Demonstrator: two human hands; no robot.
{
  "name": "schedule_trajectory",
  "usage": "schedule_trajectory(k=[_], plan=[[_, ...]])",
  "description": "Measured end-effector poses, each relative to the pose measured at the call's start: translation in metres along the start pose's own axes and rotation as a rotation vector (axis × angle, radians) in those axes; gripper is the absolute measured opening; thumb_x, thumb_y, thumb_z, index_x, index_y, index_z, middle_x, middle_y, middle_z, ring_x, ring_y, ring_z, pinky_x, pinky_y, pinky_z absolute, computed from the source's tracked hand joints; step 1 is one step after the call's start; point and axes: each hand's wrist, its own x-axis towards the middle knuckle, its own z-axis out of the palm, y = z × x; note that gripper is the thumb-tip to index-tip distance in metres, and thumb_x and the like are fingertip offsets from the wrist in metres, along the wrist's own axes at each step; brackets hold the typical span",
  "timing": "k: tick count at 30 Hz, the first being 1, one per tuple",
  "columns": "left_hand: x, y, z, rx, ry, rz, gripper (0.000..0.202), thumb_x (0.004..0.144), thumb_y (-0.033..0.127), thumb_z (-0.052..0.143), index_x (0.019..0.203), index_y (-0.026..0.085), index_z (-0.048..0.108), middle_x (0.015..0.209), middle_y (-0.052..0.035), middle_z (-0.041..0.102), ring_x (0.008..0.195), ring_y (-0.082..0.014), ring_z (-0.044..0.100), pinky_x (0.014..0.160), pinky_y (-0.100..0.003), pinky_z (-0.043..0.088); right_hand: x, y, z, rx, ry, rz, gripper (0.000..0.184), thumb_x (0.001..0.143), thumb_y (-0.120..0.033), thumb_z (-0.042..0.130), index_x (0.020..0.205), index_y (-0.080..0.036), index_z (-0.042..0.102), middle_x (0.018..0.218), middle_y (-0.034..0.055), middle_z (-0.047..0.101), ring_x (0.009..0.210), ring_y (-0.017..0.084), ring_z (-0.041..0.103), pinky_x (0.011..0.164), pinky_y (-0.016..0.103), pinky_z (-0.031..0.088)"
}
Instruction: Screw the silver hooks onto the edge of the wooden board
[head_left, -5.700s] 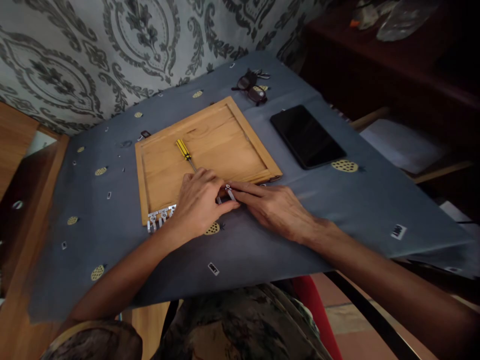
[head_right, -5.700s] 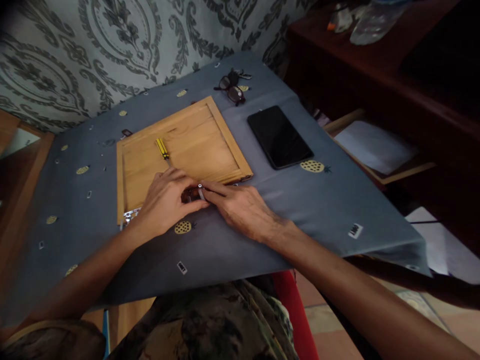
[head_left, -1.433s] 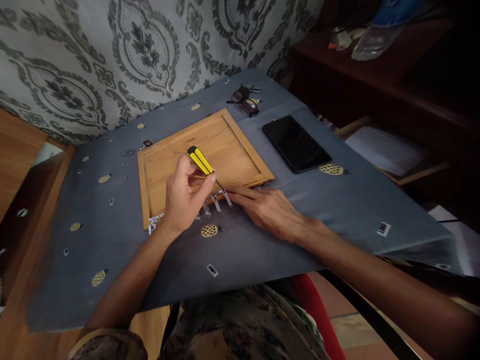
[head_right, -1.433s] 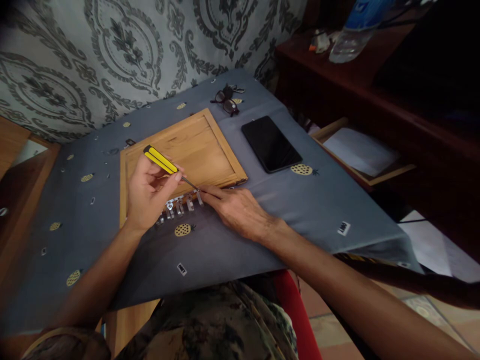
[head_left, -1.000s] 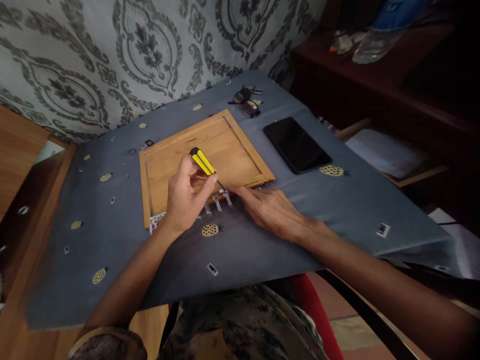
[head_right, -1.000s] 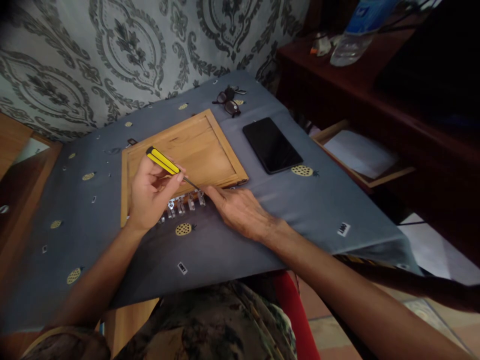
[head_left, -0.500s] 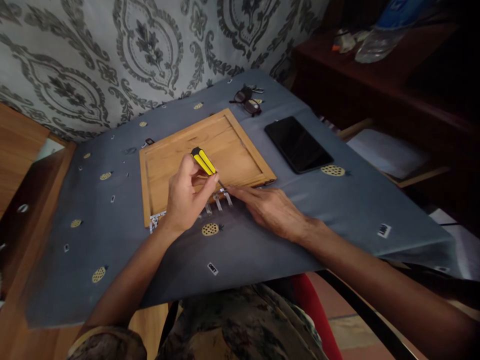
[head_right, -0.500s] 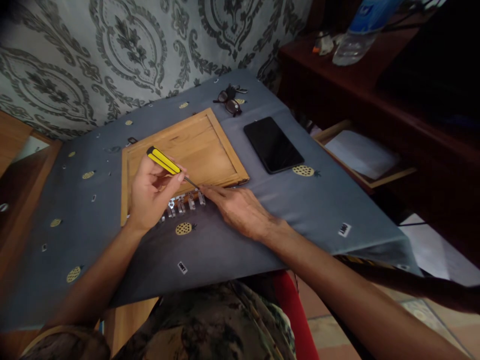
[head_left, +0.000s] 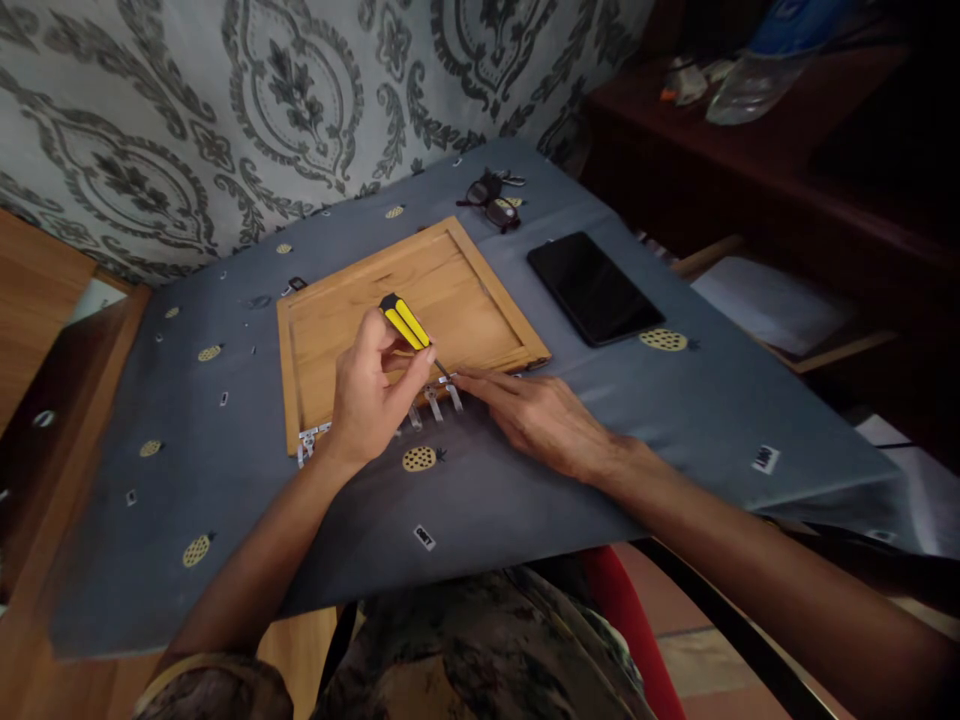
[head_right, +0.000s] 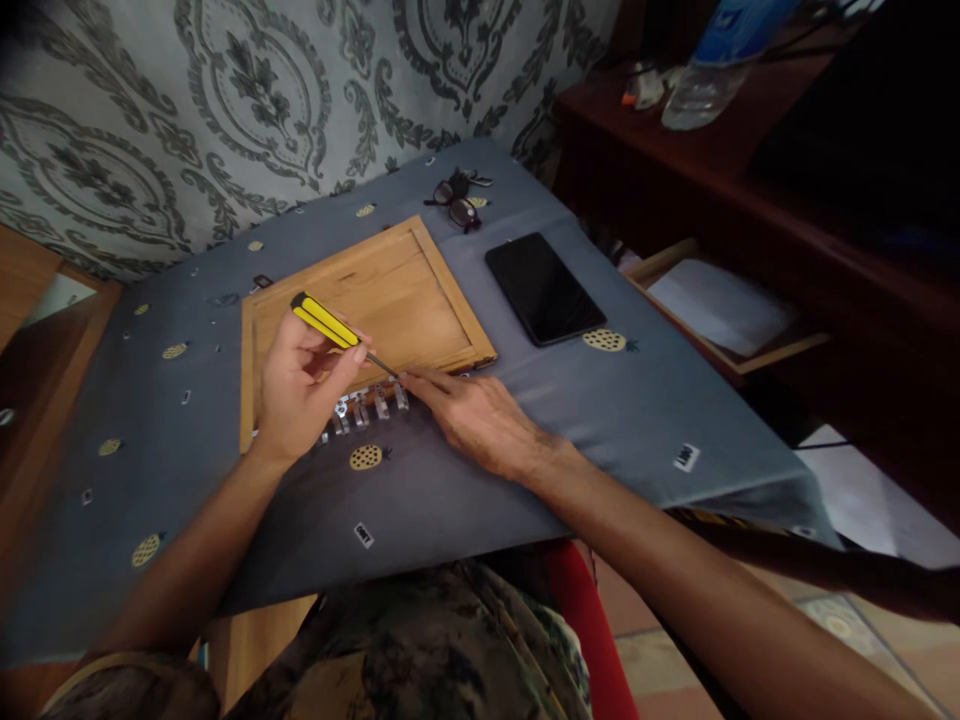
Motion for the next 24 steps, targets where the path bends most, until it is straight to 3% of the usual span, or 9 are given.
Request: schedule_trajectory(k=[5, 14, 20, 24], plan=[[-0.0006, 0.0003, 0.0002, 0.0, -0.005, -0.002, 0.018, 0.086, 0.02, 0.066, 0.096, 0.019, 0.051, 0.092, -0.0025, 0.071, 0.085, -0.0131, 0.073, 0.076, -0.022, 0.065, 0.0002, -0.0012, 0.0003, -0.022, -0.013, 0.004, 0.05, 0.09, 0.0, 0.047, 0.136, -0.013, 0.06, 0.135, 0.0144, 0.067, 0.104, 0.025, 0.075, 0.082, 0.038, 0.064], [-0.0013, 0.0013, -0.0004, 0.038, -0.039, 0.043, 0.018, 0.089, 0.018, 0.063, 0.104, 0.019, 0.055, 0.097, -0.0022, 0.071, 0.086, -0.0111, 0.072, 0.078, -0.021, 0.063, 0.0, -0.0016, 0.0012, -0.074, -0.008, -0.003, 0.046, 0.091, -0.002, 0.049, 0.133, -0.014, 0.064, 0.134, 0.0121, 0.068, 0.095, 0.024, 0.077, 0.073, 0.034, 0.064], [-0.0037, 0.004, 0.0005, 0.03, -0.048, -0.037, 0.02, 0.09, 0.022, 0.061, 0.109, 0.018, 0.058, 0.112, -0.0075, 0.065, 0.098, -0.0151, 0.067, 0.067, -0.019, 0.062, 0.0007, -0.0017, 0.0004, -0.084, -0.005, -0.001, 0.046, 0.091, -0.003, 0.05, 0.133, -0.015, 0.064, 0.133, 0.011, 0.069, 0.092, 0.022, 0.077, 0.07, 0.031, 0.062], [-0.0041, 0.0063, 0.0031, -0.007, -0.029, -0.062, 0.023, 0.09, 0.023, 0.062, 0.112, 0.018, 0.059, 0.105, -0.0059, 0.063, 0.092, -0.0131, 0.067, 0.076, -0.022, 0.063, 0.0003, -0.0015, 0.0005, -0.08, -0.009, -0.002, 0.045, 0.091, -0.003, 0.049, 0.132, -0.014, 0.064, 0.133, 0.0114, 0.069, 0.091, 0.022, 0.077, 0.069, 0.031, 0.062]])
